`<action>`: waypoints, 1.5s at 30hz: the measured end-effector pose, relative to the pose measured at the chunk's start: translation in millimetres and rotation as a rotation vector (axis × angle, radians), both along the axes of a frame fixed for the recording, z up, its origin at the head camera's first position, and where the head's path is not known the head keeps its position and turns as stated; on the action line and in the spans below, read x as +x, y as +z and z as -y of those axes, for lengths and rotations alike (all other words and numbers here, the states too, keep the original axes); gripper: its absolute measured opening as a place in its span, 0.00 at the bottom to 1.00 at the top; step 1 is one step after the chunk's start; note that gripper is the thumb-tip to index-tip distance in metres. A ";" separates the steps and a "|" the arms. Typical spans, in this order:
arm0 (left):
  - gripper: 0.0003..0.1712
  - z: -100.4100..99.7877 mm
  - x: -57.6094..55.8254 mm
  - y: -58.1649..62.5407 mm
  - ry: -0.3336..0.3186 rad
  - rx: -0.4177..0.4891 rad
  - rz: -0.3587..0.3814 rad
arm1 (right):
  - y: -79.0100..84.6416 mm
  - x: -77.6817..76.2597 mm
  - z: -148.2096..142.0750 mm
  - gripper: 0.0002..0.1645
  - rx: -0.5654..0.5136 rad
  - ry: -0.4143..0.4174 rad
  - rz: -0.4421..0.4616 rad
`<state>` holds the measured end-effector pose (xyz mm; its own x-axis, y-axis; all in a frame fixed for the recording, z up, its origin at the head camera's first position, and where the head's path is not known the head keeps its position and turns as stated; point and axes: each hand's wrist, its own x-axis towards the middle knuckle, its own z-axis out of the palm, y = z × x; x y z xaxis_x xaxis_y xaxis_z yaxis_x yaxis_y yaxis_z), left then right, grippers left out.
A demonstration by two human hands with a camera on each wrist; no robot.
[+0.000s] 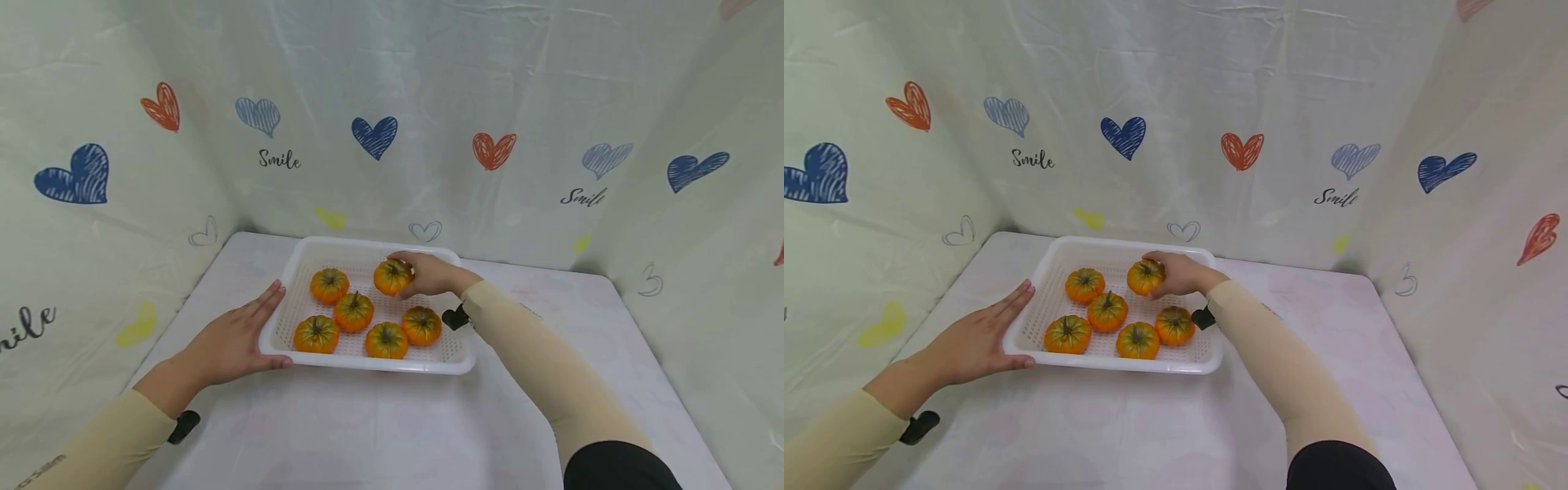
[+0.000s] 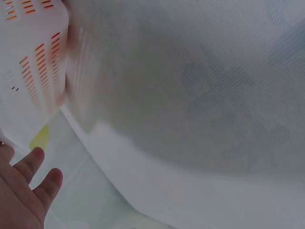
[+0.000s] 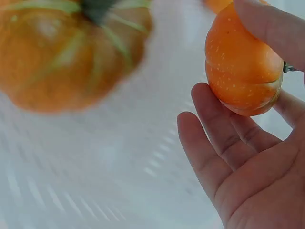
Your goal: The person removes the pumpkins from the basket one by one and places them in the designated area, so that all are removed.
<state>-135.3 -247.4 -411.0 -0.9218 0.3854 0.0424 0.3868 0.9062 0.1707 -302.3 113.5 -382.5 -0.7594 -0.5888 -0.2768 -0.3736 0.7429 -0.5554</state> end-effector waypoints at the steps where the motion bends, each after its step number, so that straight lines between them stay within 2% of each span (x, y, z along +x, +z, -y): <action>1: 0.71 0.1 0.2 0.1 0.000 -0.001 0.000 | 5.5 0.1 -3.0 0.51 -0.013 0.001 -0.003; 7: 0.70 1.1 0.6 0.0 -0.015 0.007 -0.009 | 41.1 2.4 -27.7 0.52 -0.090 -0.014 -0.021; 12: 0.69 0.9 -0.9 -1.8 -0.035 0.016 -0.019 | 62.8 5.2 -60.6 0.52 -0.136 -0.070 -0.049; 17: 0.70 0.3 -2.5 -3.4 -0.031 0.015 -0.016 | 73.6 8.4 -102.5 0.52 -0.148 -0.173 -0.072; 22: 0.69 0.1 -1.7 -0.8 -0.033 0.019 -0.019 | 72.8 9.8 -141.6 0.53 -0.133 -0.277 -0.078; 26: 0.69 1.8 -0.4 0.4 -0.028 0.020 -0.016 | 59.8 9.5 -164.5 0.54 -0.113 -0.337 -0.079; 31: 0.69 5.2 1.8 0.2 -0.017 0.018 -0.006 | 25.9 4.3 -180.7 0.55 -0.098 -0.397 -0.042; 39: 0.69 5.6 1.8 -2.1 -0.032 0.034 -0.013 | -28.3 0.7 -183.9 0.51 -0.150 -0.454 0.022; 45: 0.69 3.3 0.3 -3.4 -0.030 0.036 -0.008 | -50.2 -0.5 -182.7 0.52 -0.160 -0.482 0.043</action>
